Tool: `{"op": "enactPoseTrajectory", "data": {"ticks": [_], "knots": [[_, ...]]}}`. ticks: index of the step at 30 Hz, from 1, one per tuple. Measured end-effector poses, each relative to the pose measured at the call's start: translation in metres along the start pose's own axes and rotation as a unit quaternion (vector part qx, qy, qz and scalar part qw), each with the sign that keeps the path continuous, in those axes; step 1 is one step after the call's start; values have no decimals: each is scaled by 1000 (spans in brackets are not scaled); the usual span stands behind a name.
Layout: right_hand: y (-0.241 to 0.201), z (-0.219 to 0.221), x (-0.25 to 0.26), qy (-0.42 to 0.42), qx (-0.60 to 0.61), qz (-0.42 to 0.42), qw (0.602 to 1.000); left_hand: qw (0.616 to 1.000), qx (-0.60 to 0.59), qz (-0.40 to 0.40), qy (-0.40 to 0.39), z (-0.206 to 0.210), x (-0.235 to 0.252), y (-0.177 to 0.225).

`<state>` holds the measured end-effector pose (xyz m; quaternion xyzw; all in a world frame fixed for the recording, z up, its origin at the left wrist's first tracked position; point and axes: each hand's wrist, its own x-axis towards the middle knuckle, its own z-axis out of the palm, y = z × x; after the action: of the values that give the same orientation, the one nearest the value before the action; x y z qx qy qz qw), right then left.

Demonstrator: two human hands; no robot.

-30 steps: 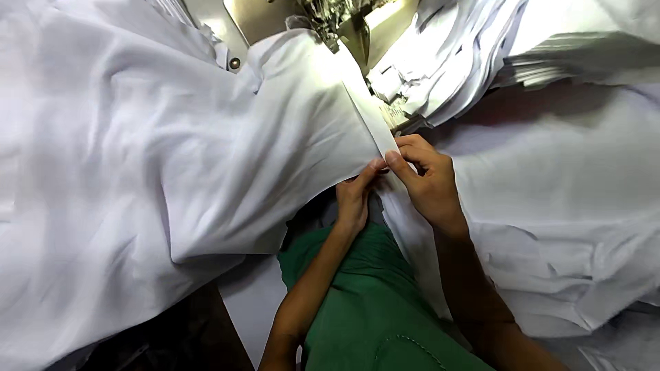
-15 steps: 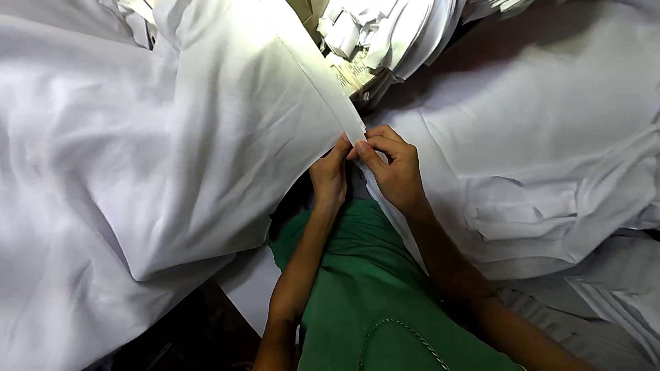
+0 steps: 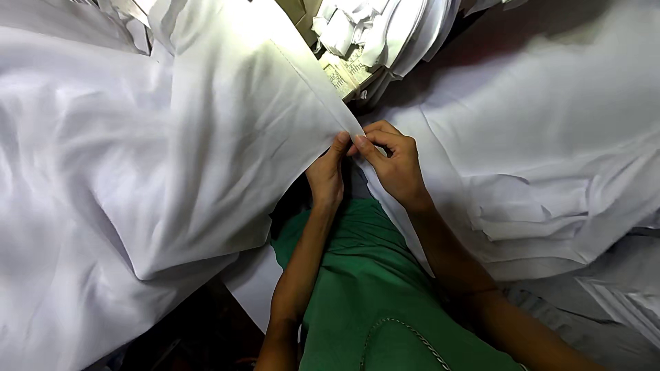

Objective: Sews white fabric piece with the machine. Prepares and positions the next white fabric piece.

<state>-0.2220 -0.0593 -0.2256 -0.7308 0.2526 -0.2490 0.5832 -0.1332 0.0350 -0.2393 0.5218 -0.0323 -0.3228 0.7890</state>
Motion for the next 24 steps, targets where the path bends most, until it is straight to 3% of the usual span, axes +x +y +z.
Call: {"op": "enactPoseTrajectory", "data": {"ticks": [9, 15, 20, 22, 24], "knots": [[3, -4, 2, -23, -24, -8, 999, 1000, -4, 14, -3, -5, 1, -1], [-7, -26, 29, -73, 7, 64, 995, 1000, 3, 8, 4, -1, 3, -2], [-19, -10, 39, -69, -15, 23, 997, 999, 49, 0, -21, -3, 2, 2], [-18, -8, 41, -49, -33, 11, 998, 965, 228, -25, -128, -12, -4, 26], [-17, -9, 43, -35, -20, 1, 999, 837, 467, 25, -283, -16, -16, 55]]}}
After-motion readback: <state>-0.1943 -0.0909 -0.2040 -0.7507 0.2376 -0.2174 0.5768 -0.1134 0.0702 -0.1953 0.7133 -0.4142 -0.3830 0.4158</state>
